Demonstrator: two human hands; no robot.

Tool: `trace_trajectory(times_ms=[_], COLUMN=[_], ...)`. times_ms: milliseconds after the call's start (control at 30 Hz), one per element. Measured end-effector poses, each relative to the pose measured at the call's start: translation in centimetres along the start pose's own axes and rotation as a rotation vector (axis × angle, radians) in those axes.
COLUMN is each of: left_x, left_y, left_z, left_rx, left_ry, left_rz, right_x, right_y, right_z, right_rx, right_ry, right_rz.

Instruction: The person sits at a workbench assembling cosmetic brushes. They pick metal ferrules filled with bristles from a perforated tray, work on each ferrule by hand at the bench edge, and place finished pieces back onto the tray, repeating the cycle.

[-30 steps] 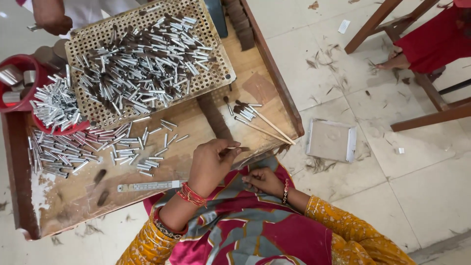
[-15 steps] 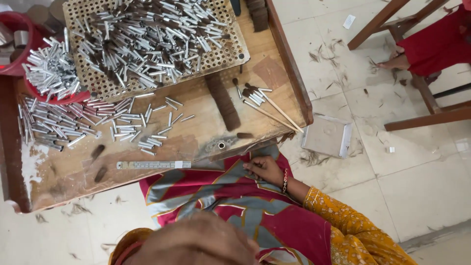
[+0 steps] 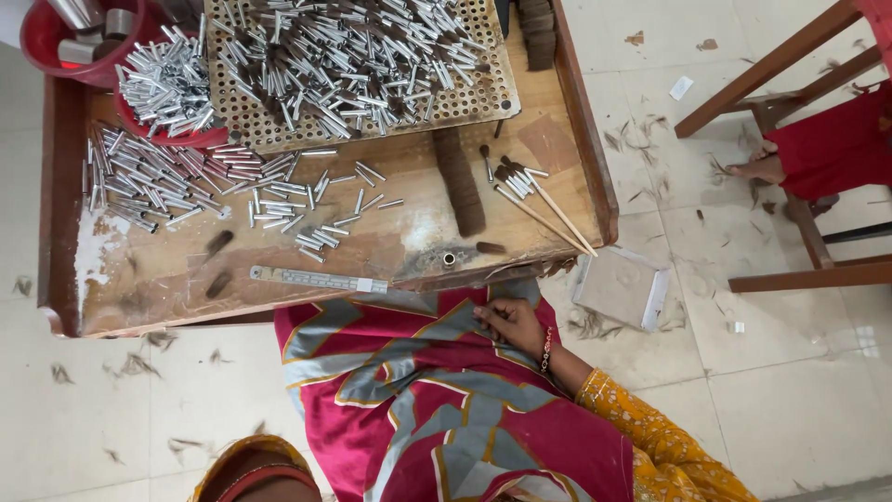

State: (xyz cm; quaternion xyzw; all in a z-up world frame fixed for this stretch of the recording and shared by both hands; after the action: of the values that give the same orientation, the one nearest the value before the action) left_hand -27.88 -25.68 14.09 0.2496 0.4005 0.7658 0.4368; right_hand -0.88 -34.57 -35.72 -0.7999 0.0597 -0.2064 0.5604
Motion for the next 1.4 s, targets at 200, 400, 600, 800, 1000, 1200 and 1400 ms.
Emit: trace_trajectory(times_ms=[200, 400, 600, 800, 1000, 1200, 1400], left_x=[11.6, 18.4, 19.4, 9.0, -5.0, -8.0, -7.6], left_y=[-13.1, -16.2, -12.1, 0.0, 9.2, 3.5, -8.7], left_z=[-3.6, -11.5, -14.0, -5.5, -1.5, -1.3, -3.5], left_rx=[-0.001, -0.012, -0.025, -0.047, -0.065, -0.102, -0.182], left_ry=[0.058, 0.153, 0.238, 0.274, 0.257, 0.136, 0.04], left_rz=[0.103, 0.267, 0.422, 0.525, 0.599, 0.617, 0.67], right_x=[-0.1, -0.4, -0.6, -0.4, -0.7, -0.4, -0.6], right_y=[0.4, 0.8, 0.5, 0.1, 0.3, -0.8, -0.7], right_z=[-0.2, -0.2, -0.1, -0.3, -0.2, -1.2, -0.7], right_rx=[0.041, 0.046, 0.091, 0.096, 0.11, 0.124, 0.198], right_ry=[0.014, 0.03, 0.058, 0.095, 0.118, 0.174, 0.214], right_rz=[0.004, -0.006, -0.014, -0.049, -0.056, -0.087, -0.153])
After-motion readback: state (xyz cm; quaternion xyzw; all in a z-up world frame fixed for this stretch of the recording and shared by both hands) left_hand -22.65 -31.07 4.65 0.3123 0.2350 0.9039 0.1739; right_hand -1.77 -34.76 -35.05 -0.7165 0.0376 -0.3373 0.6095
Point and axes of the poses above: each hand's wrist, its own z-axis towards the middle knuckle, its own x-axis out of the back of the hand, y = z × x, the point moved 2 cm from there along z, towards the middle knuckle, and after that the axes turned 14 degrees about -z, right-handed, at the moved point
